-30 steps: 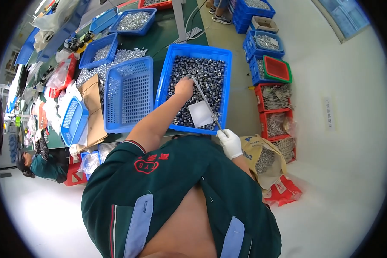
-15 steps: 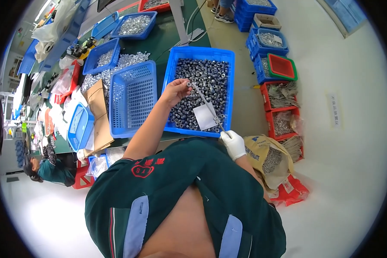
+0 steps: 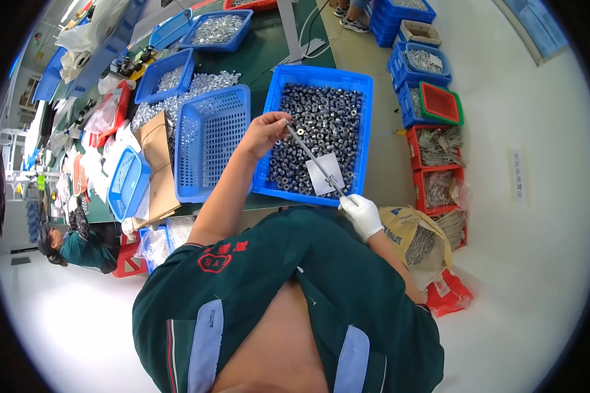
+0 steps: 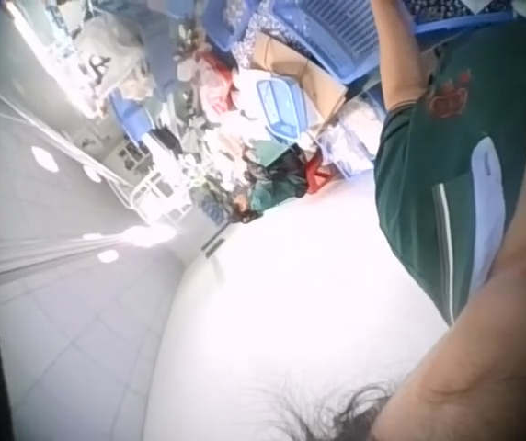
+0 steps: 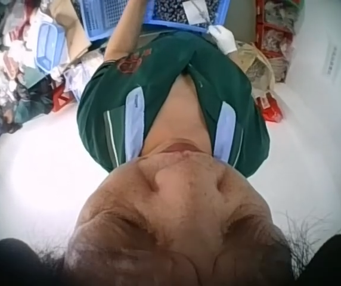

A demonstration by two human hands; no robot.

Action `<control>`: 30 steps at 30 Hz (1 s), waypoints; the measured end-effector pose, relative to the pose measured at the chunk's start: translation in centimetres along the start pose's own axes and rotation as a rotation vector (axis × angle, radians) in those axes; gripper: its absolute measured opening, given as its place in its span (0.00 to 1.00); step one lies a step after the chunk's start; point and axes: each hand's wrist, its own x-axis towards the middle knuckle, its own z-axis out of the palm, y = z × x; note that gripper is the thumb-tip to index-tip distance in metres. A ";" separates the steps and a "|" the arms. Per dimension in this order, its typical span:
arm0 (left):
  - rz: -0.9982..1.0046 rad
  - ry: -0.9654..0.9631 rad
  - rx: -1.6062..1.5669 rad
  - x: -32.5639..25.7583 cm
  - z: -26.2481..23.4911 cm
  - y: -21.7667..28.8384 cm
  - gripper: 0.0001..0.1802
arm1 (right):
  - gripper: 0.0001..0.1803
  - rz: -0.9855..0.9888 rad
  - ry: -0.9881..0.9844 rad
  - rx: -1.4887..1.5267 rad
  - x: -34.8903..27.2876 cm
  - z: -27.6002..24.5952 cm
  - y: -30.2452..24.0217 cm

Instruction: Threading small metal washers onto a metal rod at a factory workstation.

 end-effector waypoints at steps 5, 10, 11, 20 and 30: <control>0.090 -0.084 -0.007 -0.2 0.8 1.2 0.20 | 0.16 0.274 -0.287 0.435 -0.6 -0.4 -1.5; 0.018 -0.198 0.023 -1.0 4.2 0.1 0.25 | 0.15 0.276 -0.297 0.601 0.0 0.3 -2.4; 0.031 -0.197 0.049 -1.3 5.1 -0.3 0.26 | 0.15 0.274 -0.297 0.604 0.3 0.4 -2.6; -0.153 -0.077 0.204 -0.8 3.8 -3.6 0.19 | 0.16 0.273 -0.102 0.619 1.1 0.1 -1.1; 0.023 0.297 0.772 4.2 -1.0 -7.6 0.10 | 0.14 0.246 0.074 0.170 0.8 -0.6 4.2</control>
